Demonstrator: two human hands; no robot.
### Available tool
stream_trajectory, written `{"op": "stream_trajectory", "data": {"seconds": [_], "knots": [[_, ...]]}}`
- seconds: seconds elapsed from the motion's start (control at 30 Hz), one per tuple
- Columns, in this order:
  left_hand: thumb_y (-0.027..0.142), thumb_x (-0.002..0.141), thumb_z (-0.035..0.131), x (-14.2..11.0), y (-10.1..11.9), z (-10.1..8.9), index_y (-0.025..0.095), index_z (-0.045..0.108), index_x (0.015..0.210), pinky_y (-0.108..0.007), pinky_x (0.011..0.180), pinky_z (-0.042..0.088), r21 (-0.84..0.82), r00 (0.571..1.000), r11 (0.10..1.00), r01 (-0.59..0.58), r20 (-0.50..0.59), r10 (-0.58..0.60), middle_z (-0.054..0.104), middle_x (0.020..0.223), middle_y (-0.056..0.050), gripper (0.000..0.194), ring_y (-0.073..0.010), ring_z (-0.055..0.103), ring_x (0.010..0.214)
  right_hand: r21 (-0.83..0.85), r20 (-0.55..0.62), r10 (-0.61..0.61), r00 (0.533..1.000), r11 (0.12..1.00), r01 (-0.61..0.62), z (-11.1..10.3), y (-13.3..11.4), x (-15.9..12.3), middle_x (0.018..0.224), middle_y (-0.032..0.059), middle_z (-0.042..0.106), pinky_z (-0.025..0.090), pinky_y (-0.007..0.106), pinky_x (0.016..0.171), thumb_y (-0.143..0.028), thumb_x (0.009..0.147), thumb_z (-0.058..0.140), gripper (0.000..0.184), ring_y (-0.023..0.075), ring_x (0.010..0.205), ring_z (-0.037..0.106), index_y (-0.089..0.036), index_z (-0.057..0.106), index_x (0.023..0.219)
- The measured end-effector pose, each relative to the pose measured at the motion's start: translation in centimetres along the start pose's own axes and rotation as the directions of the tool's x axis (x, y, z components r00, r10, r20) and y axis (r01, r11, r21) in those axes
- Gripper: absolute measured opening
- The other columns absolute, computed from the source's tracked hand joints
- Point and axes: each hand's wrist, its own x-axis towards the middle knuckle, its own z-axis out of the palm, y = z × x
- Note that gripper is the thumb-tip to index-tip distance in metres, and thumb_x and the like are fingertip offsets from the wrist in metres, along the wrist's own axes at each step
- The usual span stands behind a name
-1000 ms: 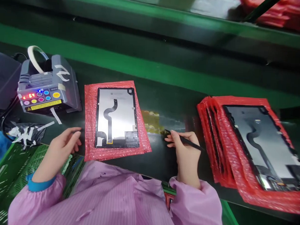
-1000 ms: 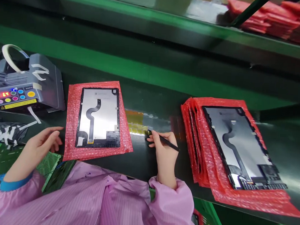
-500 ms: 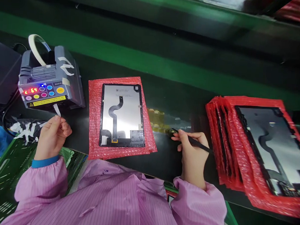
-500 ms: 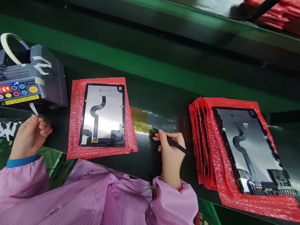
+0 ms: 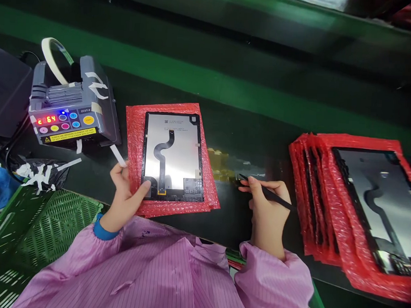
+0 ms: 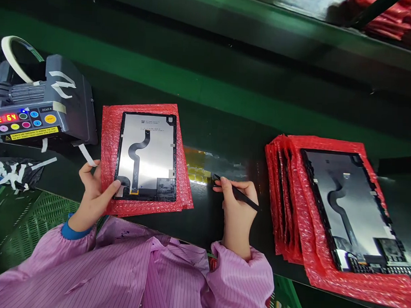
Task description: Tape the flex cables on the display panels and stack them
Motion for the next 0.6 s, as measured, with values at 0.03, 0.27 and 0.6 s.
{"op": "stream_trajectory", "data": {"seconds": [0.03, 0.27, 0.6], "knots": [[0.043, 0.091, 0.072, -0.02, -0.10, 0.36, 0.030, 0.028, 0.127, -0.043, 0.109, 0.048, 0.039, 1.000, 0.999, -0.014, 0.027, 0.013, 0.059, 0.132, -0.009, 0.058, -0.0215, 0.064, 0.121, -0.028, 0.004, -0.008, 1.000, 1.000, 0.008, -0.10, -0.10, -0.01, 0.074, 0.0036, 0.075, 0.038, 0.025, 0.042, -0.059, 0.066, 0.088, 0.049, 0.0214, 0.062, 0.073, -0.022, 0.057, 0.077], [0.030, 0.096, 0.064, 0.17, -0.26, 0.68, 0.028, 0.023, 0.130, -0.045, 0.109, 0.047, 0.143, 0.988, 0.981, -0.130, 0.105, 0.115, 0.056, 0.132, -0.012, 0.053, -0.0215, 0.062, 0.121, -0.142, 0.089, -0.063, 0.994, 0.987, 0.075, 0.05, -0.74, 0.22, 0.071, 0.0027, 0.074, 0.054, 0.034, 0.062, -0.056, 0.069, 0.086, 0.041, 0.0202, 0.063, 0.070, -0.022, 0.063, 0.072], [0.029, 0.095, 0.063, 0.11, 0.00, 0.85, 0.030, 0.024, 0.129, -0.045, 0.110, 0.047, 0.106, 0.989, 0.988, -0.110, 0.112, 0.098, 0.054, 0.135, -0.011, 0.052, -0.0212, 0.061, 0.125, 0.109, 0.018, 0.042, 0.999, 0.993, -0.044, -0.07, -0.48, -0.20, 0.062, 0.0009, 0.070, 0.035, 0.021, 0.041, -0.059, 0.058, 0.094, 0.055, 0.0230, 0.067, 0.076, -0.022, 0.055, 0.069]]}}
